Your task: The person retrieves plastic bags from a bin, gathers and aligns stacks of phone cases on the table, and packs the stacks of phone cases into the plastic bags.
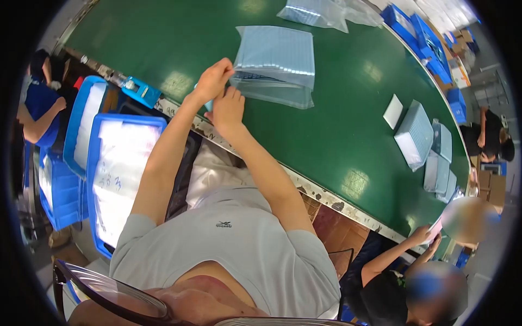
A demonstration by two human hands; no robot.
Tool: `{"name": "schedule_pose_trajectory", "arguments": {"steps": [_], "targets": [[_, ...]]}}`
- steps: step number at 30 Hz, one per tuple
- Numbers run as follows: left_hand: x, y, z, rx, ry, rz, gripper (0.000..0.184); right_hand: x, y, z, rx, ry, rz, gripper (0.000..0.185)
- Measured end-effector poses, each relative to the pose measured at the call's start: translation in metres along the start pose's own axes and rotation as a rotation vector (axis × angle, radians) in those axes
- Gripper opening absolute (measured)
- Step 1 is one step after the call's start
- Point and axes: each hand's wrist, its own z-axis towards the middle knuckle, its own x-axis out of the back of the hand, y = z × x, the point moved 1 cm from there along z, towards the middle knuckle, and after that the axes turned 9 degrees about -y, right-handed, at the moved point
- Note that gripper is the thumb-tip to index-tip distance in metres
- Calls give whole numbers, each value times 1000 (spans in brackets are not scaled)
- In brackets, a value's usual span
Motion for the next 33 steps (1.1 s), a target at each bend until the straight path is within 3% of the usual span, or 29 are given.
{"name": "schedule_pose_trajectory", "arguments": {"steps": [4, 6, 8, 11, 14, 16, 18, 20, 22, 23, 24, 26, 28, 30, 31, 33], "targets": [[5, 5, 2, 67, -121, -71, 16, 20, 24, -15, -70, -117, 229, 59], [2, 7, 6, -51, -49, 51, 23, 49, 53, -39, 166, 39, 64, 37], [-1, 21, 9, -47, -38, 116, 28, 91, 75, -53, 100, 61, -123, 20], [-15, 18, 14, -192, 115, 231, 26, 106, 110, -55, 98, 329, -177, 13], [-19, 19, 17, -131, 2, 49, 18, 89, 138, -36, 186, 461, -160, 14], [-18, 24, 17, -163, 13, 38, 16, 70, 149, -21, 195, 379, -124, 17], [-17, 26, 17, -191, 32, 27, 13, 62, 147, -8, 100, 564, -66, 21], [-20, 28, 15, -241, 87, 58, 14, 52, 145, -2, 49, 578, -58, 30], [-24, 30, 11, -284, 113, 75, 15, 52, 130, -5, -123, 738, -71, 45], [-26, 32, 10, -319, 147, 86, 16, 41, 132, -5, -197, 750, -62, 65], [-29, 32, 9, -331, 141, 85, 16, 37, 130, -4, -206, 759, -66, 65], [-31, 31, 5, -306, 139, 80, 16, 31, 131, -4, -367, 779, 186, 74], [-34, 27, 3, -277, 97, 33, 16, 30, 133, -1, -356, 842, 246, 76], [-36, 28, 3, -249, 63, -16, 16, 26, 138, 3, -454, 895, 587, 72], [-37, 29, 2, -191, 45, -40, 17, 25, 141, 3, -455, 904, 583, 72], [-40, 30, 0, -138, 25, -62, 17, 24, 146, 4, -616, 706, 700, 71]]}}
